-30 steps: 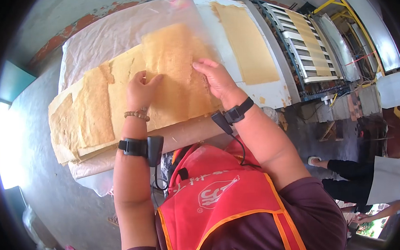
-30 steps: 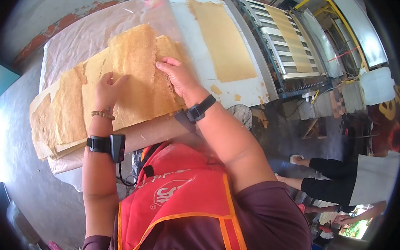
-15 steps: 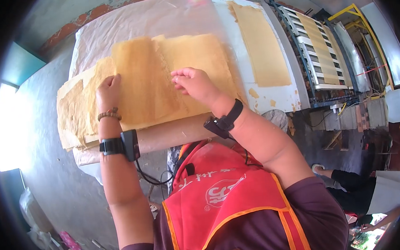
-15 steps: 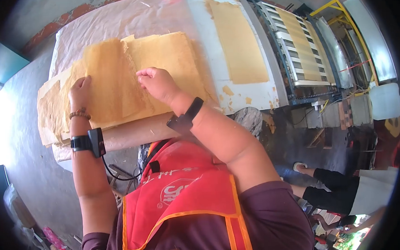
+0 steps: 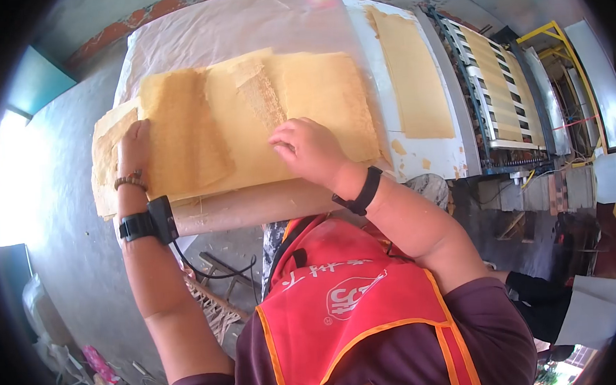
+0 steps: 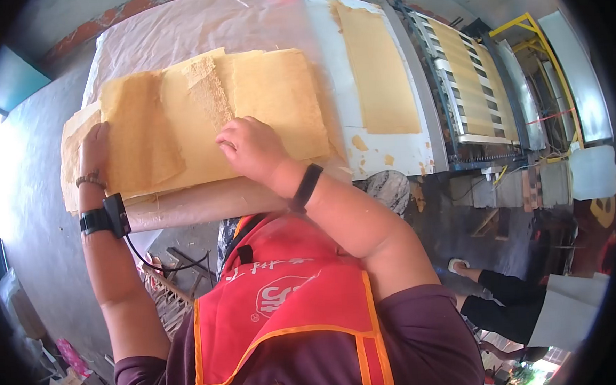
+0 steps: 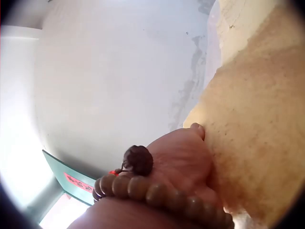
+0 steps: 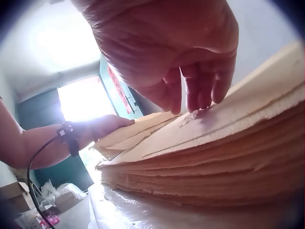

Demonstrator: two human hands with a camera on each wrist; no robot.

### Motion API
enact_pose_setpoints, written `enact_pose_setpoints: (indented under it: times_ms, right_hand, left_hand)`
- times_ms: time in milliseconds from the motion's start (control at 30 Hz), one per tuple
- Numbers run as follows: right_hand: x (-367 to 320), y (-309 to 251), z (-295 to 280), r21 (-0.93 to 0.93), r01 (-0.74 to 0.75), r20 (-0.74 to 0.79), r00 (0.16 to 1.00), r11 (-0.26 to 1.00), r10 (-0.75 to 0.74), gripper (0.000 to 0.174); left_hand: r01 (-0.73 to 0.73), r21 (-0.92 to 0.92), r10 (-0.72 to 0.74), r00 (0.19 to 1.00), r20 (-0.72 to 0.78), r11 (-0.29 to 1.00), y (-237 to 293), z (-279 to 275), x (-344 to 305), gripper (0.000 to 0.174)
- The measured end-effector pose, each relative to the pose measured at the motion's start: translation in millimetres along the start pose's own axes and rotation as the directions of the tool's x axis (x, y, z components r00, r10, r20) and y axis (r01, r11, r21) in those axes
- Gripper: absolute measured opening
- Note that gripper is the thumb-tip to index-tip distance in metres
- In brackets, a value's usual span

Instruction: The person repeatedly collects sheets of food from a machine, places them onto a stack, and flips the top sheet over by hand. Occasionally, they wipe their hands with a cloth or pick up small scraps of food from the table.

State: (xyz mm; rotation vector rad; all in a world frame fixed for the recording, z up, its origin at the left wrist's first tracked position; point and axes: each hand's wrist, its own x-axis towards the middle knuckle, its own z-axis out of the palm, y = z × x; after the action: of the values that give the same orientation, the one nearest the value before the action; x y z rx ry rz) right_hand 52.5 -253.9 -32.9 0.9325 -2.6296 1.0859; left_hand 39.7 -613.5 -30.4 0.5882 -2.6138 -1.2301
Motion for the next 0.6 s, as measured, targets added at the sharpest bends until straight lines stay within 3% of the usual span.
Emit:
enact_pose_setpoints:
  times_ms: [133, 200, 233, 300, 333, 400, 433, 500, 600]
  right_hand:
    - [1.9, -6.7, 2.4, -0.012, -0.005, -0.012, 1.000, 1.000, 0.005, 0.010]
    - [1.3, -14.3, -2.8, 0.032, -0.208, 0.073, 0.976, 0.978, 0.205, 0.010]
    - [0.8, -14.5, -4.2, 0.027, -0.209, 0.073, 0.976, 0.978, 0.206, 0.010]
    - [0.9, -14.4, -5.5, -0.041, -0.170, 0.057, 0.983, 0.985, 0.172, 0.014]
    - [1.8, -15.3, -5.2, -0.043, -0.170, 0.057, 0.983, 0.985, 0.172, 0.014]
    - [4.0, -18.5, -1.6, -0.161, 0.244, -0.057, 0.965, 0.956, -0.255, 0.020]
    - [2.9, -17.0, 3.8, -0.160, 0.242, -0.057, 0.966, 0.957, -0.254, 0.020]
    - [-0.1, -10.8, 16.3, -0.184, 0.273, 0.094, 0.961, 0.944, -0.259, 0.025]
    - [1.8, -20.1, 15.8, -0.226, 0.246, 0.110, 0.968, 0.943, -0.226, 0.027]
  left_hand:
    - [-0.014, -0.128, 0.026, 0.996, 0.087, 0.992, 5.3, 17.6, -4.7, 0.034]
    - [-0.044, -0.171, 0.064, 0.992, 0.113, 0.984, 10.6, 46.6, -8.4, 0.033]
    - [-0.043, -0.176, 0.064, 0.991, 0.115, 0.984, 17.8, 51.8, -13.3, 0.033]
    - [-0.125, 0.235, 0.141, 0.989, -0.053, 0.964, 36.1, 59.8, -25.0, 0.030]
    - [-0.130, 0.321, 0.155, 0.986, -0.055, 0.938, 43.8, 59.0, -29.0, 0.030]
    - [-0.160, 0.349, 0.213, 0.970, -0.121, 0.923, 49.0, 59.5, -33.4, 0.032]
    - [-0.187, 0.379, 0.272, 0.945, -0.184, 0.906, 50.0, 59.2, -34.6, 0.034]
    - [-0.157, 0.421, 0.253, 0.950, -0.184, 0.893, 48.9, 56.1, -33.4, 0.034]
    - [-0.101, 0.485, 0.204, 0.965, -0.164, 0.869, 45.0, 49.4, -31.9, 0.035]
